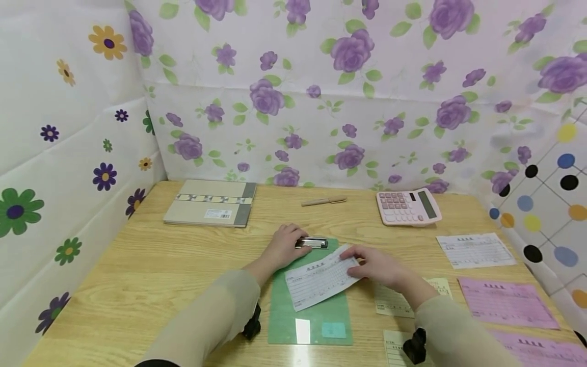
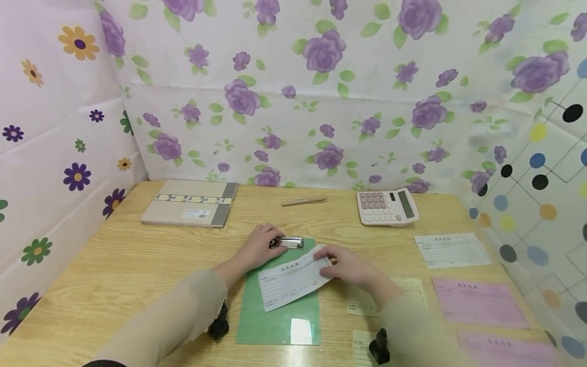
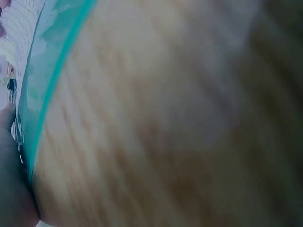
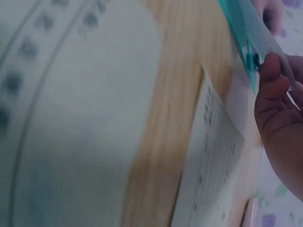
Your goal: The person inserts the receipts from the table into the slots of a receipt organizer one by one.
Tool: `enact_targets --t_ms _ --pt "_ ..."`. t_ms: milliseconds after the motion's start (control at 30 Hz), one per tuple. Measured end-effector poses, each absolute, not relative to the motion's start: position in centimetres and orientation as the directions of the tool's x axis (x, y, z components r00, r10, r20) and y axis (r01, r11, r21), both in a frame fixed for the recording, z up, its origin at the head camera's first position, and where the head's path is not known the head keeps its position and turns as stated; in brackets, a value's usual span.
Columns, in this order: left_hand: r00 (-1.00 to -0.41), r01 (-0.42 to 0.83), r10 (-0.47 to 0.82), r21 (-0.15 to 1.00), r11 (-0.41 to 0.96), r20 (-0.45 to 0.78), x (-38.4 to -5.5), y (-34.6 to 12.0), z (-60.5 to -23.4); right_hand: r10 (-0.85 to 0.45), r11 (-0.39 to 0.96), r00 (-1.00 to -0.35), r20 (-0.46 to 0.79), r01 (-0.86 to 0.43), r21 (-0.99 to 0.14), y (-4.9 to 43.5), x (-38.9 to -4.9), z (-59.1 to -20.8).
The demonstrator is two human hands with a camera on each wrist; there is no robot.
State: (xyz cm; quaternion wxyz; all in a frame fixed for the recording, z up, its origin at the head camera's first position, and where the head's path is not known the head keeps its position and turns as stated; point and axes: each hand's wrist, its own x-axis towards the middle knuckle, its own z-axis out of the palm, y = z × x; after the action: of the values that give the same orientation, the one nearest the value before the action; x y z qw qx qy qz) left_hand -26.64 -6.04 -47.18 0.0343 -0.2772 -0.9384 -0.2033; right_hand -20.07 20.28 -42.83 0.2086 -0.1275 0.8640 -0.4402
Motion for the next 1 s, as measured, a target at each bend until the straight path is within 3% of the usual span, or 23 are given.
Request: enact_targets --t_ms 167,367,567,833,1000 --pt "-0.853 0.518 0.500 0.345 0.783 0.148 -26.2 -5.8 -46.8 -0.447 0.582 -0.858 -0.252 -0.065 -0.810 17.8 -20.0 -43.6" --pt "-0.855 0.514 0.503 0.325 0.793 0.127 -25.9 -5.5 -46.5 -0.412 0.597 -0.872 -0.262 -0.041 -0.801 16.3 -19.8 -44.1" --pt "-0.853 0.521 0.510 0.218 0.825 0.108 -26.3 -5.3 -46.7 -0.408 0.633 -0.884 -0.229 -0.093 -0.769 16.0 -20.1 -44.7" --pt "-0.769 0.632 0.634 -0.052 0.773 0.075 -26.8 -5.0 -46.1 -0.449 0.634 -0.869 -0.206 -0.148 -0.759 15.8 -20.1 -44.9" --pt "-0.719 0.681 0.691 -0.124 0.721 0.068 -27.2 -5.2 -46.2 -0.459 0.643 -0.868 -0.190 -0.177 -0.745 15.8 -20.0 -44.7"
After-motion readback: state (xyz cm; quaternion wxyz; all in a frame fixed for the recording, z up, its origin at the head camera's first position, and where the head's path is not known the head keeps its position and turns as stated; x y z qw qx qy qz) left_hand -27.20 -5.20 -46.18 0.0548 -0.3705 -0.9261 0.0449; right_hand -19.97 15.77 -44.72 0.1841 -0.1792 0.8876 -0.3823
